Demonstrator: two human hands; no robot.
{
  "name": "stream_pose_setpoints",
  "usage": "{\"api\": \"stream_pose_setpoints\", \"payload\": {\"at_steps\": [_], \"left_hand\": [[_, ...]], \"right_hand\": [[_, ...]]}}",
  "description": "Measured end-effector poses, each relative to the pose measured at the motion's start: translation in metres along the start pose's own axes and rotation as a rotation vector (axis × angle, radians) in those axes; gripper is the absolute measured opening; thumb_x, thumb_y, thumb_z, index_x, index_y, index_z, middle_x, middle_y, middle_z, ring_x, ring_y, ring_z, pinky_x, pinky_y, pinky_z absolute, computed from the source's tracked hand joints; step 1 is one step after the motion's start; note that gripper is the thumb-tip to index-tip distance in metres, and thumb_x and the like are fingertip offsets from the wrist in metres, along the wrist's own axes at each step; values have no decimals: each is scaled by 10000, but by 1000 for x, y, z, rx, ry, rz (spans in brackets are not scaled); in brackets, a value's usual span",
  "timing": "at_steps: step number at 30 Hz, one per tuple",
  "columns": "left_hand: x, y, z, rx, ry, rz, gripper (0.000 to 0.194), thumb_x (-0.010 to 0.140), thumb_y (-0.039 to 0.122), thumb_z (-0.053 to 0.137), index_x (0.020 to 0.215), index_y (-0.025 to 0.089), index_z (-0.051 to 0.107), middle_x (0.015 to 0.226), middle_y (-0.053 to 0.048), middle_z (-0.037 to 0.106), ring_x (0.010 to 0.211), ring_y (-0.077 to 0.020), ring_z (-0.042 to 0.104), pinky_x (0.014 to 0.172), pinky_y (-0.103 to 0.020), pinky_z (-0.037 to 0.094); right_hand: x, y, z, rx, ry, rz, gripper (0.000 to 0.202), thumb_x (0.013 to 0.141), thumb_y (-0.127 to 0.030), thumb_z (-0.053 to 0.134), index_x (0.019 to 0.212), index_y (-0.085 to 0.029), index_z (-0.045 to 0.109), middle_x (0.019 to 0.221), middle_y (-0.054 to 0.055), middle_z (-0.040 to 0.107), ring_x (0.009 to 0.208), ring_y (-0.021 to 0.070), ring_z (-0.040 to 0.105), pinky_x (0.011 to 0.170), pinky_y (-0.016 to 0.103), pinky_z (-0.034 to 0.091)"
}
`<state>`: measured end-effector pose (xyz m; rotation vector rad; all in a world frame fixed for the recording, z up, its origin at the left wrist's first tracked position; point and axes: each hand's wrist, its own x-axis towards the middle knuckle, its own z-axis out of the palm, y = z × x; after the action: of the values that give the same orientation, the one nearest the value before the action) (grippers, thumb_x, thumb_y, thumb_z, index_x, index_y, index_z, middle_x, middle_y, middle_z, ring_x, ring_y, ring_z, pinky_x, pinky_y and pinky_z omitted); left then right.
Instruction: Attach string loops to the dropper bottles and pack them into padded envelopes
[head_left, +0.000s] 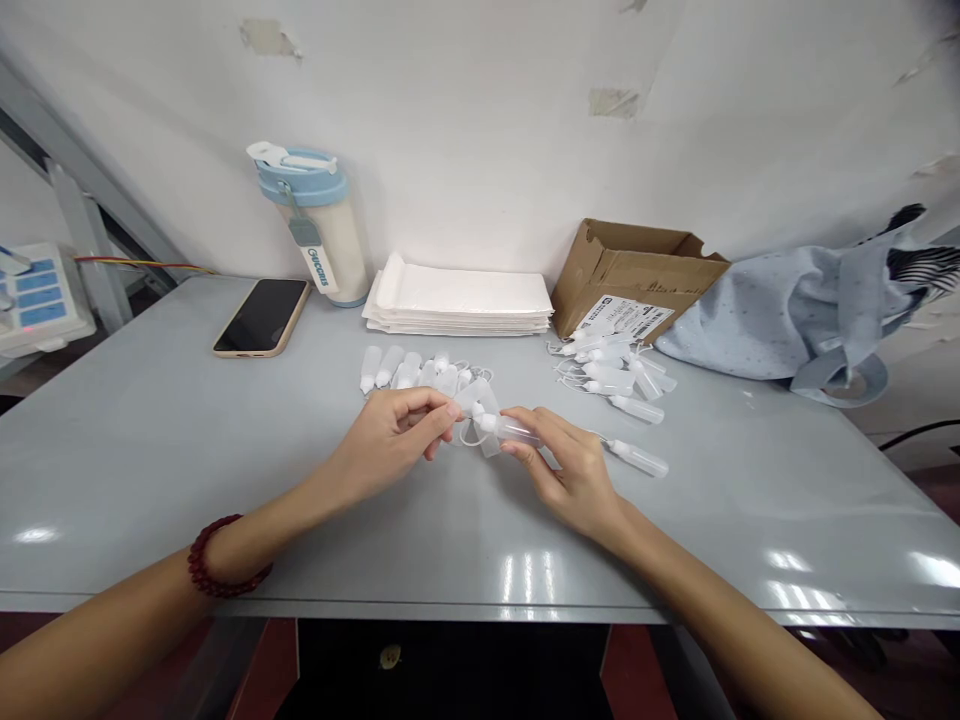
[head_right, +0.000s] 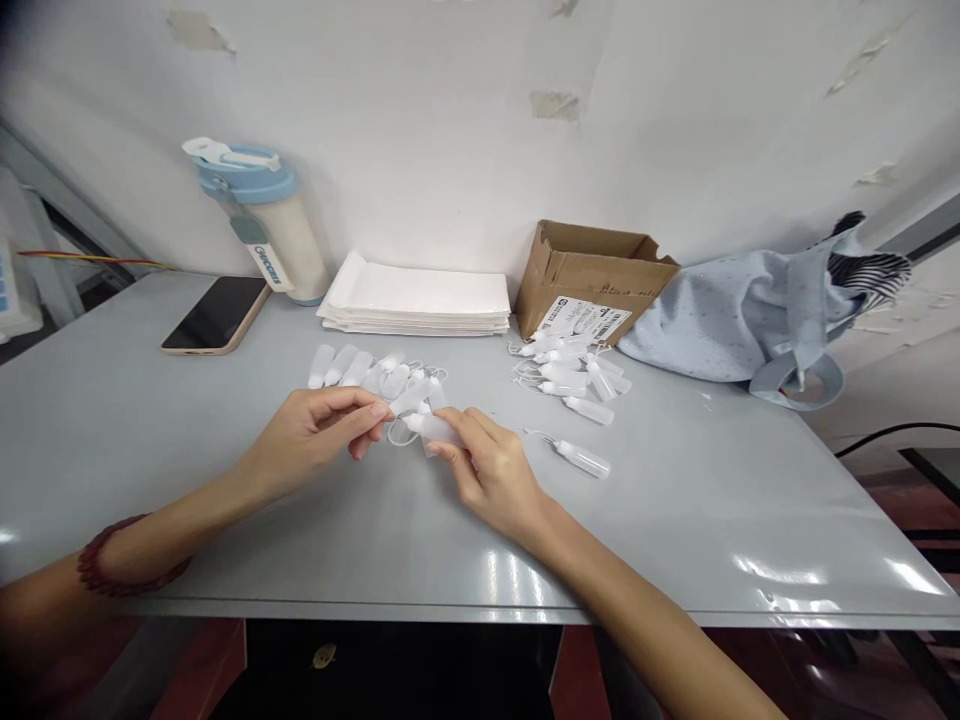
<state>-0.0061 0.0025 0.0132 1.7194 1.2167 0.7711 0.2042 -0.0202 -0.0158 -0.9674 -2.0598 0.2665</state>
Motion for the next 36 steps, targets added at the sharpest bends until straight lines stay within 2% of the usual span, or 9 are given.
{"api": "stream_pose_setpoints", "payload": {"at_steps": [8, 27, 34, 36], "left_hand": [[-4, -2, 5, -49, -41, 66, 227, 851, 297, 519, 689, 153, 588, 562, 35, 544, 483, -70, 508, 494, -174, 436], [-5, -2, 9, -58, -120, 34, 224, 836, 295, 494, 688, 153, 585, 621, 24, 563, 498, -74, 505, 495, -177, 421], [-2, 2, 1, 32, -193, 61, 222, 831, 271, 502, 662, 160, 596, 566, 36, 552, 502, -76, 485, 501, -178, 398], [0, 2, -6, 60, -166, 85, 219, 827, 275, 510, 664, 162, 602, 557, 36, 553, 501, -79, 491, 491, -179, 395]], "right_hand": [[-3, -1, 2, 13, -33, 4, 203, 923, -217, 471, 1104, -190, 558, 718, 14, 574, 592, 134, 524, 543, 247, 446], [-4, 2, 2, 40, -77, -13, 194, 931, -229, 458, 1093, -185, 554, 710, 10, 550, 591, 131, 509, 543, 243, 441], [0, 5, -2, 25, -121, -44, 195, 923, -228, 493, 1100, -171, 549, 782, 31, 555, 627, 129, 516, 572, 242, 450], [3, 8, -5, -33, -113, -40, 220, 913, -231, 510, 1125, -173, 530, 816, 46, 572, 666, 145, 536, 597, 260, 463]]}}
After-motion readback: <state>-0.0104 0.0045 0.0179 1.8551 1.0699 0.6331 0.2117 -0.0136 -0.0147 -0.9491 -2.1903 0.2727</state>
